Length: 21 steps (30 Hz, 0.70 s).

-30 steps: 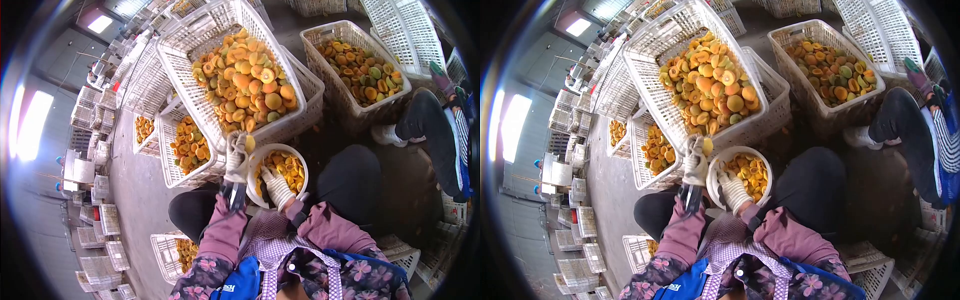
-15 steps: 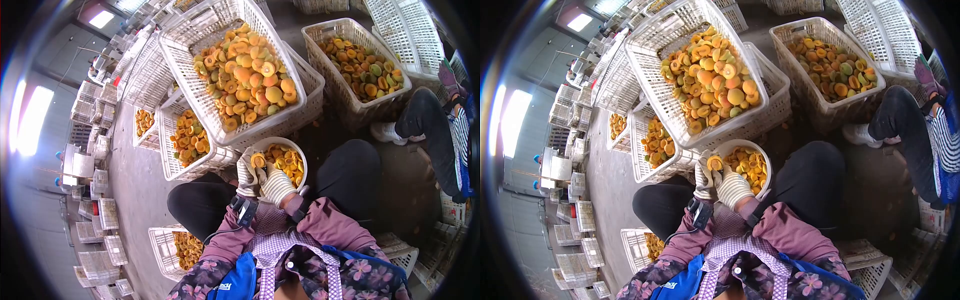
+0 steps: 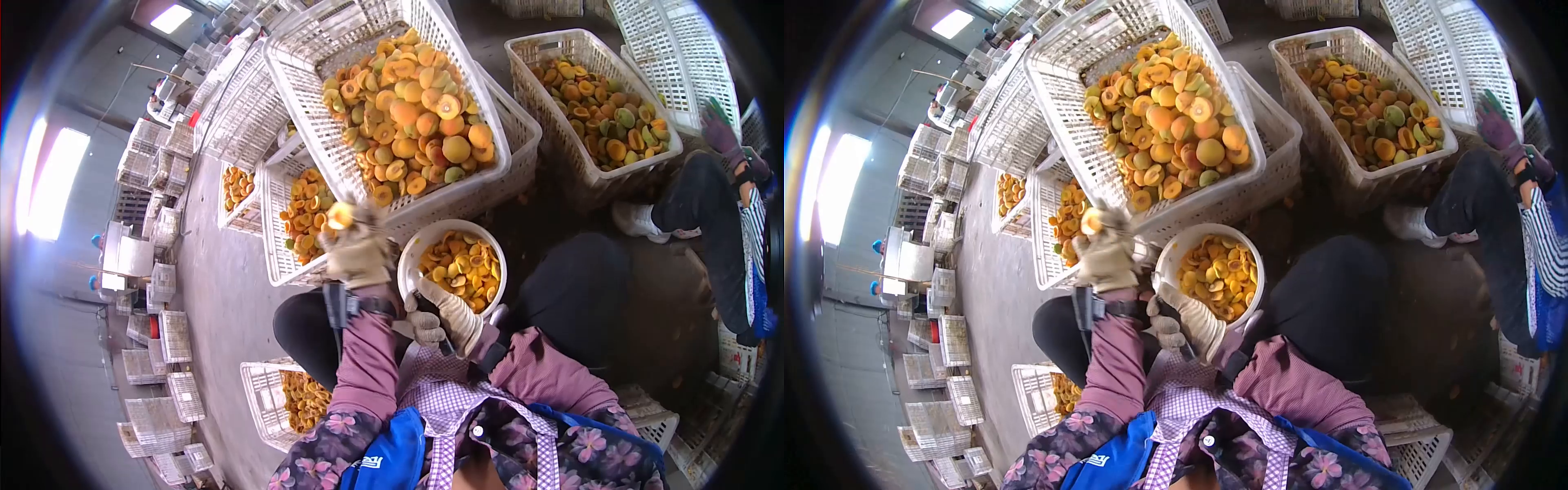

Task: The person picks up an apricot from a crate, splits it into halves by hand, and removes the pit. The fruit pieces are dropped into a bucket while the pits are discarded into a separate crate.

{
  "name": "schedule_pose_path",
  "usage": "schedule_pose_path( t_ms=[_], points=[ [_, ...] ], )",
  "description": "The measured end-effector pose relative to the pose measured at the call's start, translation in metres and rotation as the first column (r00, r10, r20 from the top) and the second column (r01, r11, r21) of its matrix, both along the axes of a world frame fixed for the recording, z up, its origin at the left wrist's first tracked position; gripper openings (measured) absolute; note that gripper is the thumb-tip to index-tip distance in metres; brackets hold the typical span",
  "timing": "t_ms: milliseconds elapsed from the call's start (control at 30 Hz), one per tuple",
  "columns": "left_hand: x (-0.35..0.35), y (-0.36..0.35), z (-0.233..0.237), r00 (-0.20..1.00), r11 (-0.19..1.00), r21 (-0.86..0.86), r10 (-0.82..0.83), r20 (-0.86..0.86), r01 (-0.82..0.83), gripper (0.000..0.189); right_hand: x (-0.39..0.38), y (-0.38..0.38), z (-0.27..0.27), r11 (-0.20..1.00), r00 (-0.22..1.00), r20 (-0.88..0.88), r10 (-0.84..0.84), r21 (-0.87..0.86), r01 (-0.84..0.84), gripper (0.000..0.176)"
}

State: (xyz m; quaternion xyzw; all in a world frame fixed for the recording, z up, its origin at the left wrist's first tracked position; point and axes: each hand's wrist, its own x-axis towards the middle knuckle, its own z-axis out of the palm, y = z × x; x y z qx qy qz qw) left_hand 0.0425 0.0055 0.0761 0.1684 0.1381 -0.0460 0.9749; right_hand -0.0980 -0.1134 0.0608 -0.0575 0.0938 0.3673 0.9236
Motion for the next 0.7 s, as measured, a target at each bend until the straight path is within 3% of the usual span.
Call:
schedule_pose_path(
  t_ms=[33,67,100,133,167,233,267,333,400,433,467,500,533,567,600,633,667,700],
  points=[
    [0.017,0.005,-0.002,0.987,0.910,0.412,-0.102,0.123,0.042,0.051,0.002,0.003,-0.008,0.993,0.996,-0.065,-0.064,-0.105,0.057,0.036],
    [0.037,0.009,-0.007,0.949,0.659,0.752,-0.244,0.198,0.013,0.049,0.006,0.004,-0.013,0.971,0.983,-0.122,-0.138,-0.210,0.111,0.035],
    [0.056,0.013,-0.015,0.894,0.297,0.951,-0.397,0.205,-0.086,0.047,0.010,0.006,-0.014,0.933,0.970,-0.147,-0.195,-0.332,0.138,0.034],
    [0.074,0.016,-0.028,0.834,-0.103,0.968,-0.533,0.142,-0.231,0.048,0.013,0.008,-0.016,0.932,0.968,-0.146,-0.206,-0.331,0.149,0.034],
    [0.099,0.018,-0.055,0.829,-0.099,0.967,-0.541,0.144,-0.233,0.048,0.017,0.010,-0.018,0.909,0.967,-0.142,-0.213,-0.393,0.142,0.034],
    [0.155,0.024,-0.131,0.910,-0.688,0.702,-0.389,-0.144,-0.184,0.051,0.023,0.010,-0.016,0.875,0.969,-0.129,-0.212,-0.467,0.129,0.035],
    [0.159,0.014,-0.131,0.940,-0.885,0.449,-0.249,-0.234,-0.122,0.054,0.026,0.011,-0.018,0.870,0.968,-0.126,-0.217,-0.475,0.134,0.035],
    [0.163,0.016,-0.133,0.918,-0.848,0.518,-0.291,-0.270,-0.116,0.048,0.028,0.017,-0.023,0.860,0.964,-0.157,-0.215,-0.498,0.111,0.036],
    [0.177,0.032,-0.142,0.813,-0.746,0.665,-0.362,-0.456,0.041,0.045,0.029,0.018,-0.027,0.859,0.968,-0.147,-0.203,-0.501,0.105,0.037],
    [0.165,0.026,-0.130,0.866,-0.736,0.671,-0.391,-0.313,-0.090,0.031,0.031,0.022,-0.034,0.798,0.959,-0.079,-0.272,-0.575,0.179,0.037],
    [0.146,0.016,-0.107,0.865,-0.739,0.667,-0.393,-0.313,-0.095,0.031,0.032,0.025,-0.038,0.727,0.943,-0.008,-0.333,-0.639,0.252,0.036],
    [0.120,0.003,-0.077,0.880,-0.615,0.786,-0.408,-0.244,-0.067,0.038,0.033,0.024,-0.038,0.729,0.941,-0.010,-0.337,-0.635,0.254,0.036],
    [0.092,-0.007,-0.053,0.895,-0.471,0.881,-0.408,-0.178,-0.040,0.046,0.034,0.022,-0.037,0.621,0.919,0.121,-0.375,-0.703,0.346,0.034],
    [0.061,-0.012,-0.036,0.818,-0.378,0.873,-0.574,0.041,-0.309,0.036,0.034,0.020,-0.037,0.502,0.886,0.250,-0.390,-0.749,0.432,0.033],
    [0.031,-0.015,-0.029,0.670,-0.238,0.804,-0.701,0.246,-0.545,0.027,0.033,0.017,-0.038,0.474,0.861,0.339,-0.379,-0.728,0.495,0.031],
    [0.007,-0.021,-0.031,0.761,-0.017,0.959,-0.613,0.213,-0.282,0.022,0.036,0.023,-0.059,0.228,0.787,0.530,-0.316,-0.763,0.605,0.032],
    [-0.013,-0.026,-0.036,0.834,0.238,0.971,-0.534,0.136,-0.006,0.018,0.039,0.025,-0.061,-0.023,0.699,0.687,-0.196,-0.716,0.698,0.034],
    [-0.026,-0.028,-0.041,0.873,0.484,0.847,-0.484,0.051,0.219,0.016,0.036,0.017,-0.064,0.174,0.838,0.540,-0.071,-0.821,0.544,0.048]
  ],
)
